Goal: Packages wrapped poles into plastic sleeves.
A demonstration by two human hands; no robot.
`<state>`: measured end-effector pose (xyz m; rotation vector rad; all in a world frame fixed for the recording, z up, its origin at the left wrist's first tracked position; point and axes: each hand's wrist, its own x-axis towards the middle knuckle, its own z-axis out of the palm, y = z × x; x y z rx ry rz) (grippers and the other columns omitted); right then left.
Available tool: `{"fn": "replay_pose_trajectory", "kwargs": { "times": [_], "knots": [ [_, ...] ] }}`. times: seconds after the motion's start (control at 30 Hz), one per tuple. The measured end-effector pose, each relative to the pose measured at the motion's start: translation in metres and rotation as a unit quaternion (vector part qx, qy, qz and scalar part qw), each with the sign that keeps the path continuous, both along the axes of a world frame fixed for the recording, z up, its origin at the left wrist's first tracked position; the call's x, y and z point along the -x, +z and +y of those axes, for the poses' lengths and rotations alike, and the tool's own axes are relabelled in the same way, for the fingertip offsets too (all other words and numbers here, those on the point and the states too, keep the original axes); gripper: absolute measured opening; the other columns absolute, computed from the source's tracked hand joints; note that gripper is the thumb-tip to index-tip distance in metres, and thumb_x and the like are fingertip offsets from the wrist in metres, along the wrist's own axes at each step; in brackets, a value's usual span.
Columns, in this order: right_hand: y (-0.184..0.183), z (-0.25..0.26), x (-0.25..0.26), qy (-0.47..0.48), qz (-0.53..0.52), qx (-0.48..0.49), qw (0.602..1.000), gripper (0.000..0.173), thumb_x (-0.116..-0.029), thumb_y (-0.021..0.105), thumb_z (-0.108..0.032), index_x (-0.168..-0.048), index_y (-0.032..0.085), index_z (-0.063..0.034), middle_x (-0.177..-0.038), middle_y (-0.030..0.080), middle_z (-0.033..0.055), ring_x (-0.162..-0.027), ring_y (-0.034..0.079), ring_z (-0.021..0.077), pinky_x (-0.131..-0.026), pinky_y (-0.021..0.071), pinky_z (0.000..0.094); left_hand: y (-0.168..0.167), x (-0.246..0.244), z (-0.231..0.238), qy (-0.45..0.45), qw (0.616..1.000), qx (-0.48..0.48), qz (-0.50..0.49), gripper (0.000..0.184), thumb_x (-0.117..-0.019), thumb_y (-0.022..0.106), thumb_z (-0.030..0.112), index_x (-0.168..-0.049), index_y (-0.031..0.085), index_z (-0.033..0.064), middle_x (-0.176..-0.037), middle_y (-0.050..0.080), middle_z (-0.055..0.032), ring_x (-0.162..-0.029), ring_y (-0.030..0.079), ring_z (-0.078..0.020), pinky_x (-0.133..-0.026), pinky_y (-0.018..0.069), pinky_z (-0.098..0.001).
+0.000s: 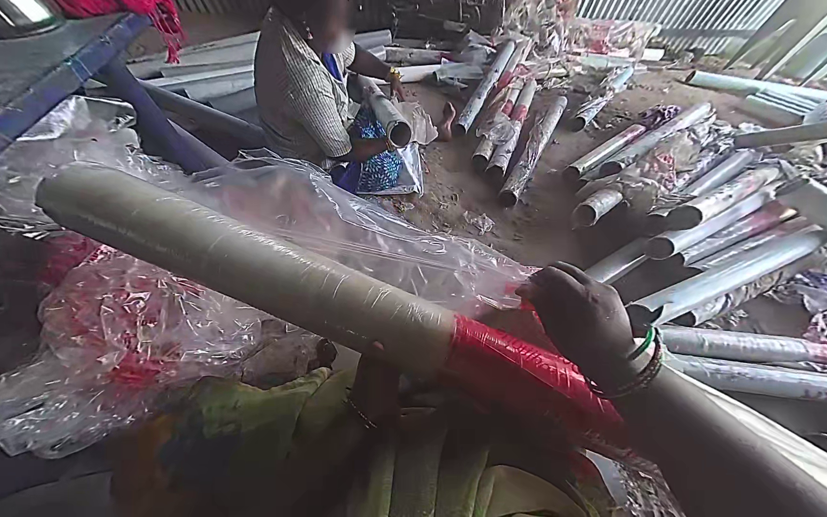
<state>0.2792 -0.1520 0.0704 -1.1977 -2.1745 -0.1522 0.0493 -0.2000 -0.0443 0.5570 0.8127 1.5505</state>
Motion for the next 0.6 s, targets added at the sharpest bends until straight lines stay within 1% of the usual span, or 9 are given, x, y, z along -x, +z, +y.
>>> {"fn": "replay_pose_trajectory", "kwargs": {
  "times": [0.1,0.2,0.27,0.33,0.37,0.4,0.43,0.5,0.6],
  "knots": [
    [0.012,0.004,-0.004,-0.022,-0.054,0.01,0.998,0.033,-0.0985,0.058,-0.026,-0.083,0.065,0.0021,-0.076,0.065,0.0171,-0.06,0.066,0.0337,-0.048,0.0477,0.0479,-0.007,-0.003,0.001,0.019,0.999,-0.024,0.006,0.08,-0.0691,0.081,0.068,-0.114,0.049,0.0108,-0.093,0.069,0.0094,-0.091,0.069,-0.0021,-0.082,0.0596,-0.0247],
    [0.034,0.008,-0.008,-0.026,-0.102,-0.023,0.994,0.035,-0.1,0.055,-0.027,-0.081,0.061,0.0012,-0.073,0.062,0.0173,-0.055,0.063,0.0343,-0.042,0.0443,0.0462,-0.013,0.0,0.002,0.032,0.993,-0.116,0.0,0.047,-0.0759,0.077,0.062,-0.101,0.069,0.0233,-0.093,0.075,0.0114,-0.093,0.07,-0.0002,-0.084,0.059,-0.0237],
    [0.049,0.016,-0.013,-0.023,-0.117,-0.04,0.992,0.036,-0.1013,0.055,-0.028,-0.082,0.06,0.0024,-0.076,0.063,0.0199,-0.057,0.063,0.037,-0.044,0.0444,0.0474,-0.014,0.01,0.003,0.013,0.982,-0.189,0.021,0.031,-0.0858,0.069,0.058,-0.102,0.075,0.032,-0.1,0.076,0.0151,-0.1,0.069,0.0036,-0.09,0.0568,-0.021],
    [0.053,0.03,-0.016,-0.032,-0.122,-0.037,0.991,0.037,-0.1026,0.055,-0.028,-0.084,0.059,0.0037,-0.08,0.065,0.0231,-0.062,0.065,0.04,-0.048,0.0459,0.0497,-0.023,0.026,0.005,-0.009,0.961,-0.264,0.079,0.03,-0.0993,0.057,0.051,-0.116,0.074,0.033,-0.113,0.074,0.0158,-0.111,0.065,0.0034,-0.099,0.0519,-0.0221],
    [0.051,0.038,-0.016,-0.037,-0.117,-0.03,0.992,0.037,-0.1026,0.055,-0.027,-0.084,0.059,0.0052,-0.081,0.065,0.0252,-0.064,0.066,0.0426,-0.05,0.047,0.0523,-0.02,0.029,0.003,0.004,0.954,-0.277,0.113,0.03,-0.1009,0.053,0.051,-0.116,0.074,0.0349,-0.112,0.074,0.0181,-0.111,0.064,0.0056,-0.098,0.0513,-0.0199],
    [0.046,0.044,-0.017,-0.041,-0.108,-0.019,0.993,0.038,-0.1024,0.056,-0.026,-0.085,0.06,0.0071,-0.082,0.065,0.0271,-0.066,0.067,0.0449,-0.052,0.0485,0.0551,-0.008,0.023,0.0,0.037,0.959,-0.253,0.123,0.028,-0.0965,0.057,0.055,-0.106,0.075,0.0364,-0.103,0.075,0.0198,-0.102,0.067,0.0078,-0.091,0.0538,-0.0171],
    [0.04,0.05,-0.018,-0.042,-0.099,-0.007,0.994,0.037,-0.102,0.057,-0.025,-0.085,0.061,0.0079,-0.082,0.065,0.0276,-0.067,0.067,0.0459,-0.054,0.0495,0.0572,-0.003,0.019,-0.002,0.053,0.964,-0.228,0.125,0.028,-0.0921,0.061,0.058,-0.101,0.075,0.035,-0.097,0.075,0.0194,-0.096,0.068,0.0083,-0.087,0.0552,-0.0163],
    [0.026,0.057,-0.015,-0.04,-0.073,0.034,0.996,0.035,-0.0999,0.058,-0.023,-0.085,0.062,0.0089,-0.082,0.065,0.0268,-0.067,0.066,0.0455,-0.056,0.0483,0.0595,-0.014,0.027,-0.004,0.019,0.966,-0.222,0.127,0.035,-0.0861,0.071,0.057,-0.104,0.074,0.0263,-0.097,0.075,0.0173,-0.097,0.067,0.009,-0.09,0.0541,-0.0157],
    [0.011,0.053,-0.005,-0.038,-0.024,0.104,0.994,0.04,-0.0982,0.054,-0.025,-0.083,0.062,0.0109,-0.075,0.062,0.0248,-0.066,0.063,0.0412,-0.058,0.0457,0.0579,-0.028,0.051,-0.002,-0.087,0.96,-0.248,0.096,0.037,-0.0784,0.085,0.039,-0.098,0.072,0.0096,-0.093,0.074,0.0101,-0.093,0.067,0.0075,-0.087,0.0533,-0.0148]
  ]
}}
